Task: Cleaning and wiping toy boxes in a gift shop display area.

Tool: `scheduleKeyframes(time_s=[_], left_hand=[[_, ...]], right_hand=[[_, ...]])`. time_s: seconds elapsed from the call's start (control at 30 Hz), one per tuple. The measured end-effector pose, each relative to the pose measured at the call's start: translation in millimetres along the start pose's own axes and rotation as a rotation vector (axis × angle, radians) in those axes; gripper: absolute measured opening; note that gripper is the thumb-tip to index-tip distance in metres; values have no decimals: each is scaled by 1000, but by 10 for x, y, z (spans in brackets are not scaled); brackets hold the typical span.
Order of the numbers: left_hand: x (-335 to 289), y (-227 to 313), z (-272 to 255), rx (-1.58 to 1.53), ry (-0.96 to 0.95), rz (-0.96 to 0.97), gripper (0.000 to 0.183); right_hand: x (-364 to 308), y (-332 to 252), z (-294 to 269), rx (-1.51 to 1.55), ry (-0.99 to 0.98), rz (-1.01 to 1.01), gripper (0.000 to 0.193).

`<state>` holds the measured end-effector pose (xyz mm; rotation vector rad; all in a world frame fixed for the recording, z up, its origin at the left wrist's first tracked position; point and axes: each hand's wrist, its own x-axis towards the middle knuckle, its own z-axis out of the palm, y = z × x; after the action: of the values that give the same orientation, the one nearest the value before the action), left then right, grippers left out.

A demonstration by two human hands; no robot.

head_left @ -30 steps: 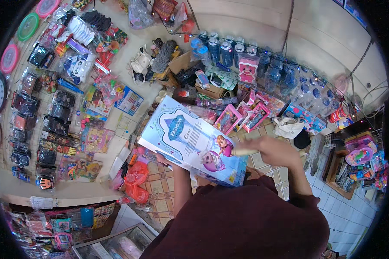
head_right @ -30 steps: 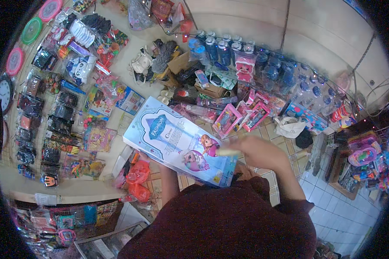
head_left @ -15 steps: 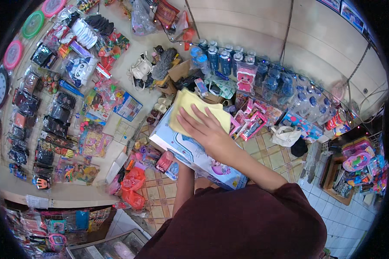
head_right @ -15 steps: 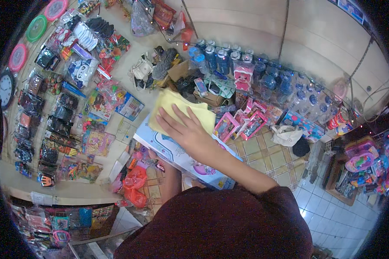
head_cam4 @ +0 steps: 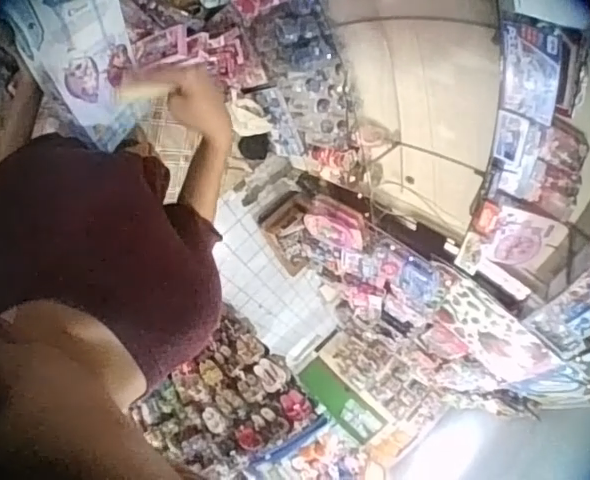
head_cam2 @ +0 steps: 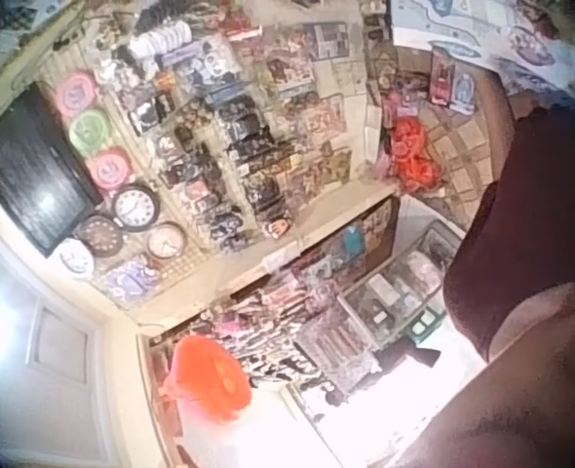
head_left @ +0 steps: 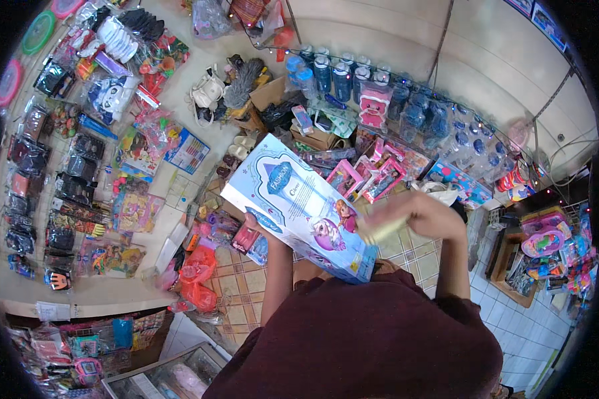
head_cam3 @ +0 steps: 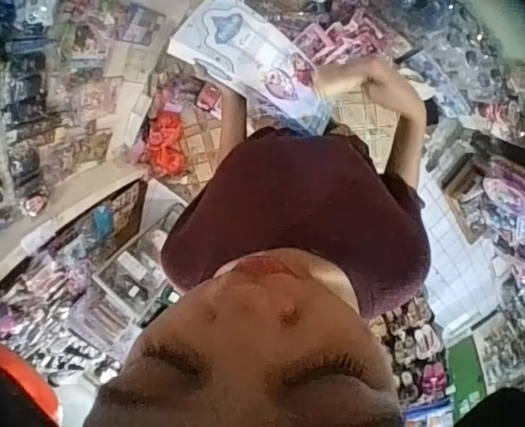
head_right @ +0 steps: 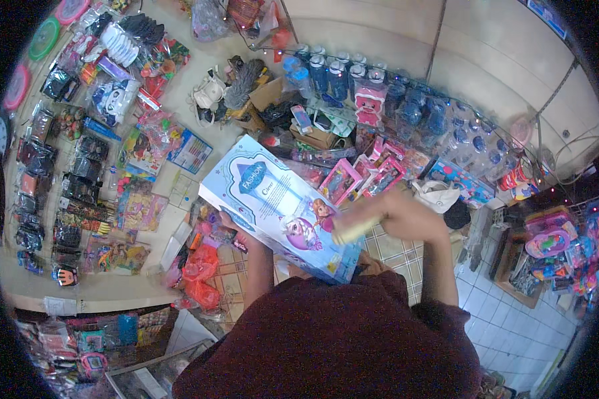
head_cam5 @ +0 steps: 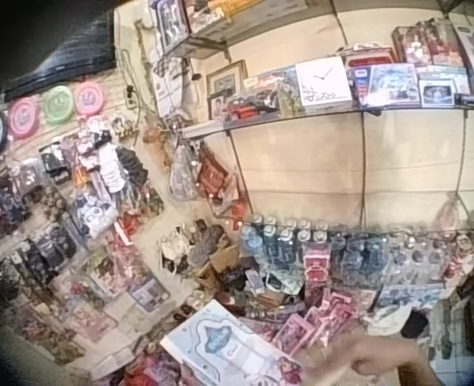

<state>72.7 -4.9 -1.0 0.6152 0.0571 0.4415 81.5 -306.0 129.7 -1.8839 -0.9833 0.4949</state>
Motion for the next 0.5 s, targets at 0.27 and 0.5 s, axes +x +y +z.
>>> scheduleKeyframes(time_s=[0.27,0.5], left_hand=[[-66,3,269,100,-85,-34,95],[-77,17,-56,69,-4,-10,81]], right_hand=[[1312,-457,435,-252,548,-382,65],[1337,-153,1122,-461,295,-292,63]])
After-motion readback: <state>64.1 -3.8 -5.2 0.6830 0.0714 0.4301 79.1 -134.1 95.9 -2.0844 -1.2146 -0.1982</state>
